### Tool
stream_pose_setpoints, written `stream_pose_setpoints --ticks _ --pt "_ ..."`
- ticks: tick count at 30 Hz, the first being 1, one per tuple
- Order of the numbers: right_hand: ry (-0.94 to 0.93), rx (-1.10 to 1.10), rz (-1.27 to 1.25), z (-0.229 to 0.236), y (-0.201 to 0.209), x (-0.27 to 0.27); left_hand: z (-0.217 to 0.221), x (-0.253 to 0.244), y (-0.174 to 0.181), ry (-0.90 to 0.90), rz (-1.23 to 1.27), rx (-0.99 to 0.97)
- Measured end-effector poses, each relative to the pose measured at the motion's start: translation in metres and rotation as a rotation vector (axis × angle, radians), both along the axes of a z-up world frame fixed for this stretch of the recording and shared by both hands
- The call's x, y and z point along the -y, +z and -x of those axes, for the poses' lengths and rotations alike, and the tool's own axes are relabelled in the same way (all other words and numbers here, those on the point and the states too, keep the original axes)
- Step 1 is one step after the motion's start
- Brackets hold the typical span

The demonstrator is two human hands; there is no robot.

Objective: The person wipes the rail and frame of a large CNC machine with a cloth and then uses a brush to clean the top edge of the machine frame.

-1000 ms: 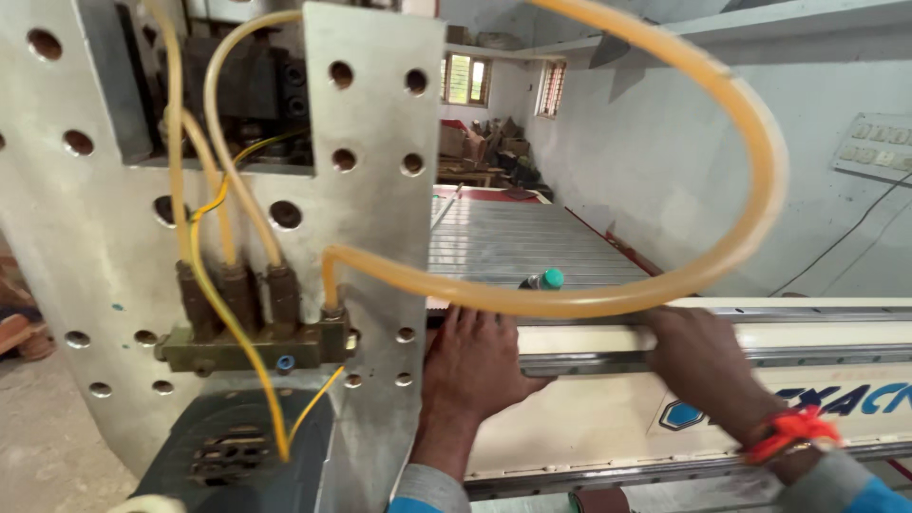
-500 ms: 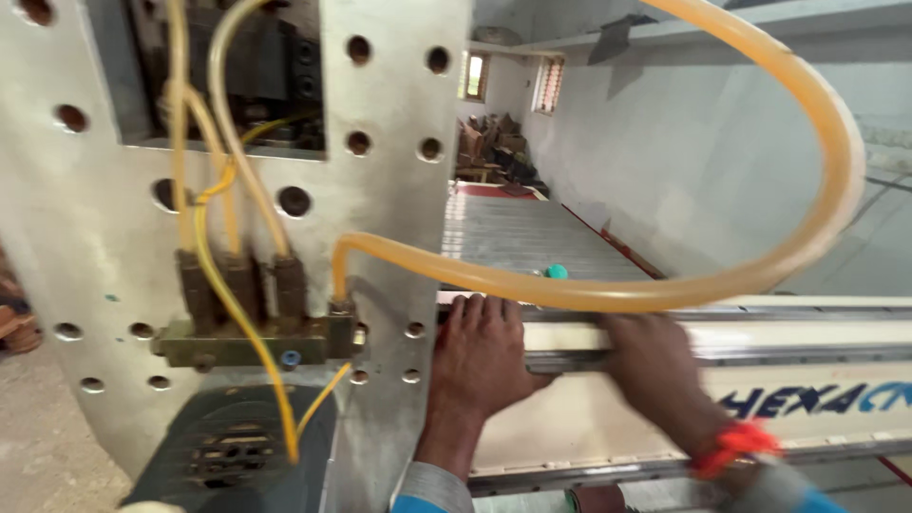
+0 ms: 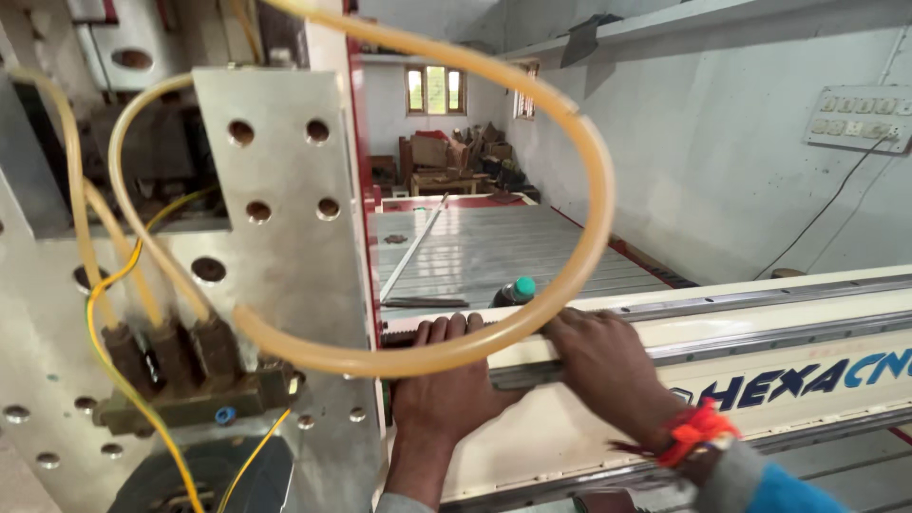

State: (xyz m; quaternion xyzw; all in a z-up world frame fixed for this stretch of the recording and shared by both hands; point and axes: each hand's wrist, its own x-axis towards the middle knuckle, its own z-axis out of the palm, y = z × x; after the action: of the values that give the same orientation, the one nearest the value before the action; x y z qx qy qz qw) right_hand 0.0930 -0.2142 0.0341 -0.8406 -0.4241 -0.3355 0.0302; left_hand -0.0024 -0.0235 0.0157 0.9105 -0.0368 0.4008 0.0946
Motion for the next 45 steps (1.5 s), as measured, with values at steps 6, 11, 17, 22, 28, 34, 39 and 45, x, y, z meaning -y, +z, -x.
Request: stream_pose_setpoints --ticks 6,11,17,22,28,34,39,45 --pt "-0.264 -0.148 -0.016 0.003 0.013 0.019 -0.010 -0.001 -0.007 0.053 -0.100 0.207" --pt "0.010 0.062 -0.073 0.002 0.007 0.010 -0.001 0.013 0.012 0.008 -0.009 -0.065" --pt "-0.187 -0.144 -0.003 -0.015 0.016 0.031 -0.008 0.017 0.013 0.054 -0.111 -0.024" --pt "0.020 0.249 0.041 -0.013 0.009 0.027 -0.012 0.025 0.015 0.032 -0.091 0.079" --pt "-0.080 0.081 0.041 -0.025 0.014 0.055 -0.016 0.025 0.009 0.029 -0.113 0.063" --pt "0.216 0.138 -0.074 -0.013 0.016 0.037 -0.015 0.031 0.016 0.024 -0.108 0.096" --pt "-0.108 0.024 0.024 -0.028 0.015 0.057 -0.021 0.025 0.012 0.036 -0.085 0.033" --pt "0.132 0.007 -0.063 -0.017 0.001 0.026 -0.021 0.035 0.014 0.033 -0.109 0.062"
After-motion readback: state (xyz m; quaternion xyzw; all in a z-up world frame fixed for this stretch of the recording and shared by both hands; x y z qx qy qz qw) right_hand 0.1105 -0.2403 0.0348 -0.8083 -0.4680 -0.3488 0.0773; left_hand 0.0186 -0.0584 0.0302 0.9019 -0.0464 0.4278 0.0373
